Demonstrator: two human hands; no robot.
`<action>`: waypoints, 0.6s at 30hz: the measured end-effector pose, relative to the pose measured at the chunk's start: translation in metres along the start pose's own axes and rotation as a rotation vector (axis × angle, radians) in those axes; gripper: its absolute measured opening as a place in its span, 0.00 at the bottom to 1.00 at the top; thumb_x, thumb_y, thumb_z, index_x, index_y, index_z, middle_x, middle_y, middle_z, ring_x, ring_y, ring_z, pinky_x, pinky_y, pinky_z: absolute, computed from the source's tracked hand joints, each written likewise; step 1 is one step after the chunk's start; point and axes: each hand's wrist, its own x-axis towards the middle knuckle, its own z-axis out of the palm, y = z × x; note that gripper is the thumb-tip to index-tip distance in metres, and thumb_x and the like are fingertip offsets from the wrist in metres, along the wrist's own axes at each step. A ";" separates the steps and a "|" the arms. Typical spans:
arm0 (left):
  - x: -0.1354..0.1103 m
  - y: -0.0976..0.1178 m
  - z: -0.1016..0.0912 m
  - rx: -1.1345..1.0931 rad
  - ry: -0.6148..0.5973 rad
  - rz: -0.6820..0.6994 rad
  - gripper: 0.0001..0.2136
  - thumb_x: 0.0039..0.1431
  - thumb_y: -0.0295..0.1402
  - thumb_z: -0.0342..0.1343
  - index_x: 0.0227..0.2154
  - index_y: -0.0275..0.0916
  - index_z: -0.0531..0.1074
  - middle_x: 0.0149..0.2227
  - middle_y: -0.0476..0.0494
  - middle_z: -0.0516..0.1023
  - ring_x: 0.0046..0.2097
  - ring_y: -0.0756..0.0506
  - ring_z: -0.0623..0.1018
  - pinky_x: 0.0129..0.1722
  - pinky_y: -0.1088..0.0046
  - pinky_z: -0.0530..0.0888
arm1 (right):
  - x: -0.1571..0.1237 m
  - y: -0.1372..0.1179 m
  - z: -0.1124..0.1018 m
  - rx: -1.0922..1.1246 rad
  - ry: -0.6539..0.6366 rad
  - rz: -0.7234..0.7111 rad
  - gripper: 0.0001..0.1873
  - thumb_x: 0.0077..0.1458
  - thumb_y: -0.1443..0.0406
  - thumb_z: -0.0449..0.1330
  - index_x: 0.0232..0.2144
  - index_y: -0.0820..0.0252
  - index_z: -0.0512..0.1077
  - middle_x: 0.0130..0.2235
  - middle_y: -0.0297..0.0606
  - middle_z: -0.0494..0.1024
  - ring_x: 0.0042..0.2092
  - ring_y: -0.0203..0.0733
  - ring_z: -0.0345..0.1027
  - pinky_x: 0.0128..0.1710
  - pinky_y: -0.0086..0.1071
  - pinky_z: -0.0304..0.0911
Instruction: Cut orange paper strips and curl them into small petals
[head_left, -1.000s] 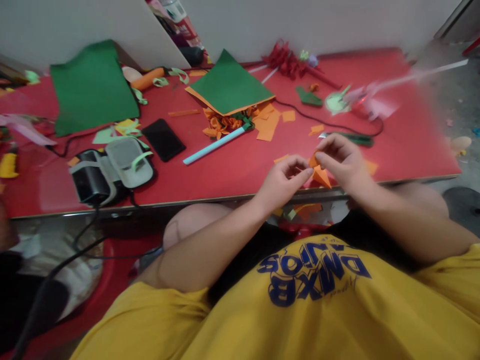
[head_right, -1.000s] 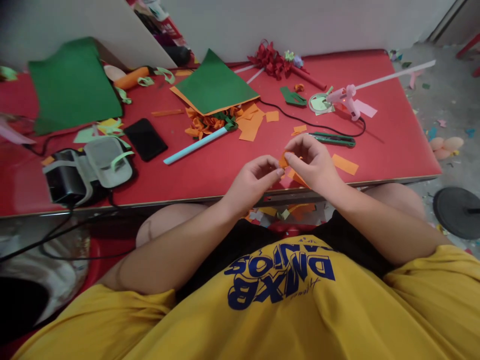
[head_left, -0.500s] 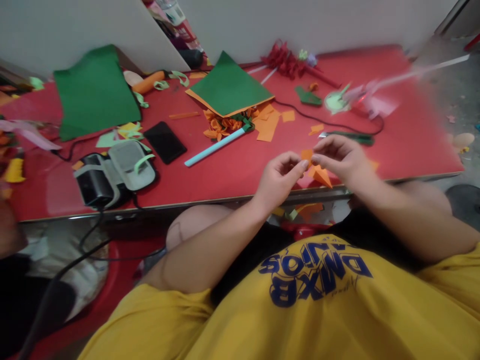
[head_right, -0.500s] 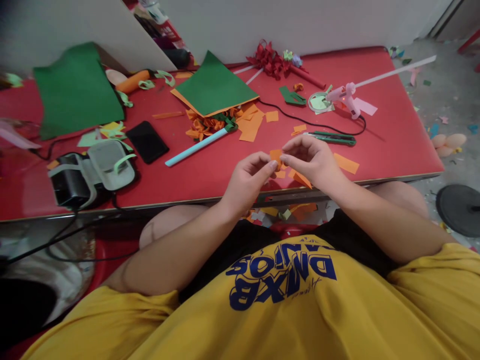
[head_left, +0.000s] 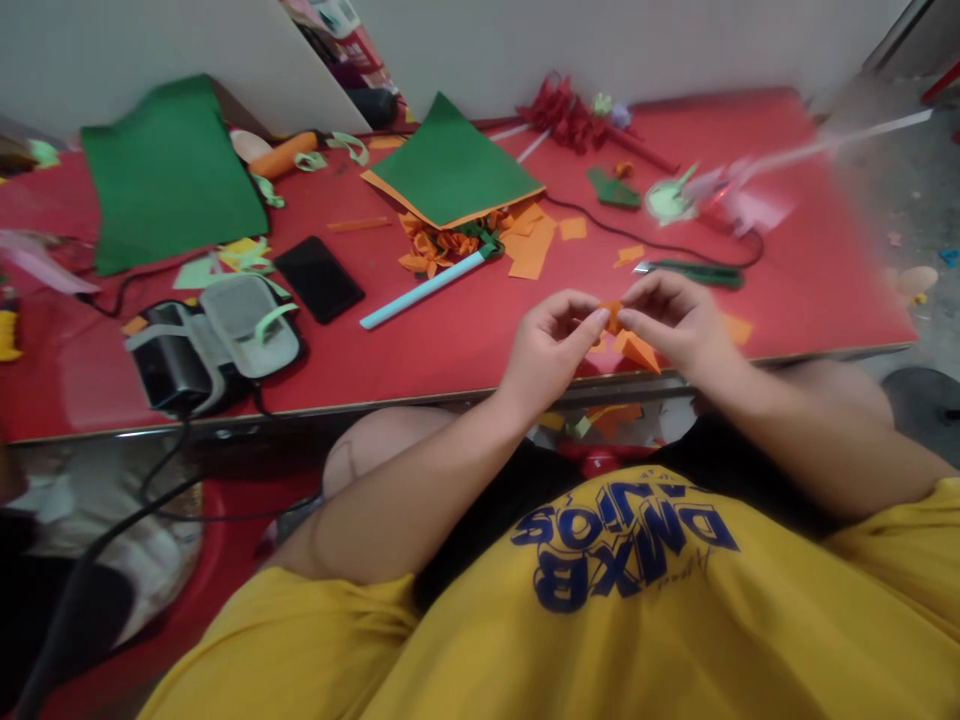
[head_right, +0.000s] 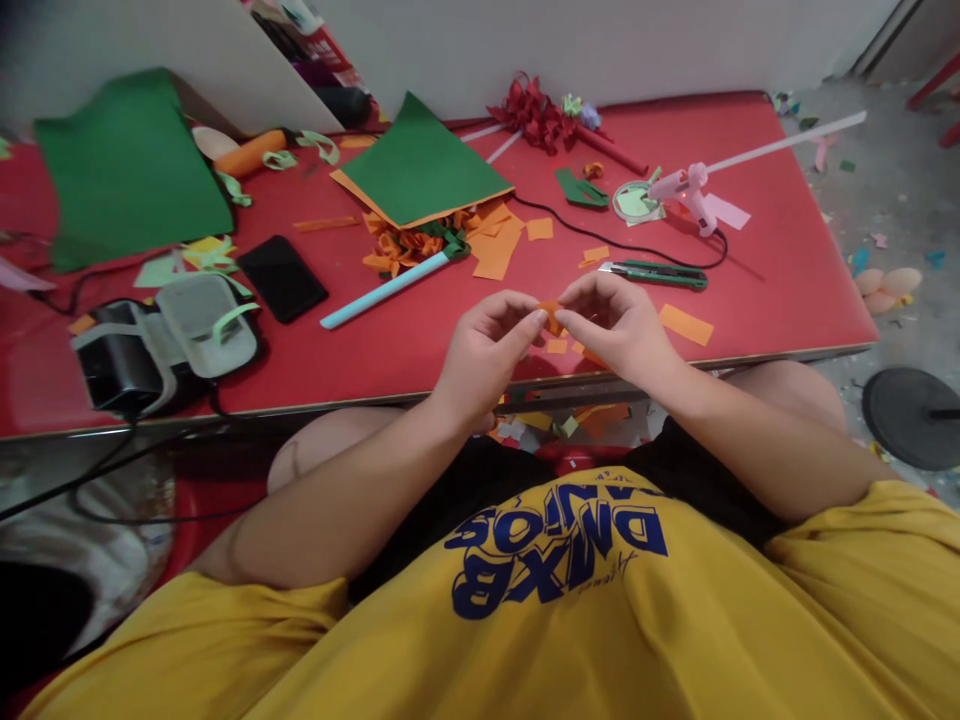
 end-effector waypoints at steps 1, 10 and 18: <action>0.000 0.000 0.000 -0.001 0.000 -0.001 0.17 0.67 0.51 0.79 0.39 0.42 0.85 0.38 0.45 0.89 0.37 0.49 0.83 0.40 0.73 0.82 | 0.000 -0.001 0.000 -0.017 0.000 -0.008 0.19 0.57 0.52 0.84 0.38 0.51 0.80 0.36 0.34 0.88 0.39 0.46 0.85 0.42 0.41 0.82; -0.002 -0.001 0.000 0.036 0.035 -0.034 0.19 0.63 0.54 0.81 0.42 0.42 0.90 0.40 0.42 0.93 0.41 0.45 0.88 0.43 0.69 0.85 | -0.004 0.003 -0.003 -0.121 -0.024 -0.004 0.20 0.60 0.48 0.84 0.37 0.50 0.82 0.36 0.35 0.88 0.38 0.45 0.84 0.37 0.39 0.75; -0.003 0.005 -0.002 0.028 0.036 -0.092 0.22 0.69 0.59 0.74 0.39 0.43 0.92 0.37 0.42 0.89 0.36 0.48 0.83 0.31 0.74 0.77 | -0.001 0.000 0.000 -0.039 -0.008 0.049 0.22 0.54 0.49 0.86 0.34 0.51 0.80 0.35 0.35 0.87 0.38 0.45 0.82 0.39 0.39 0.79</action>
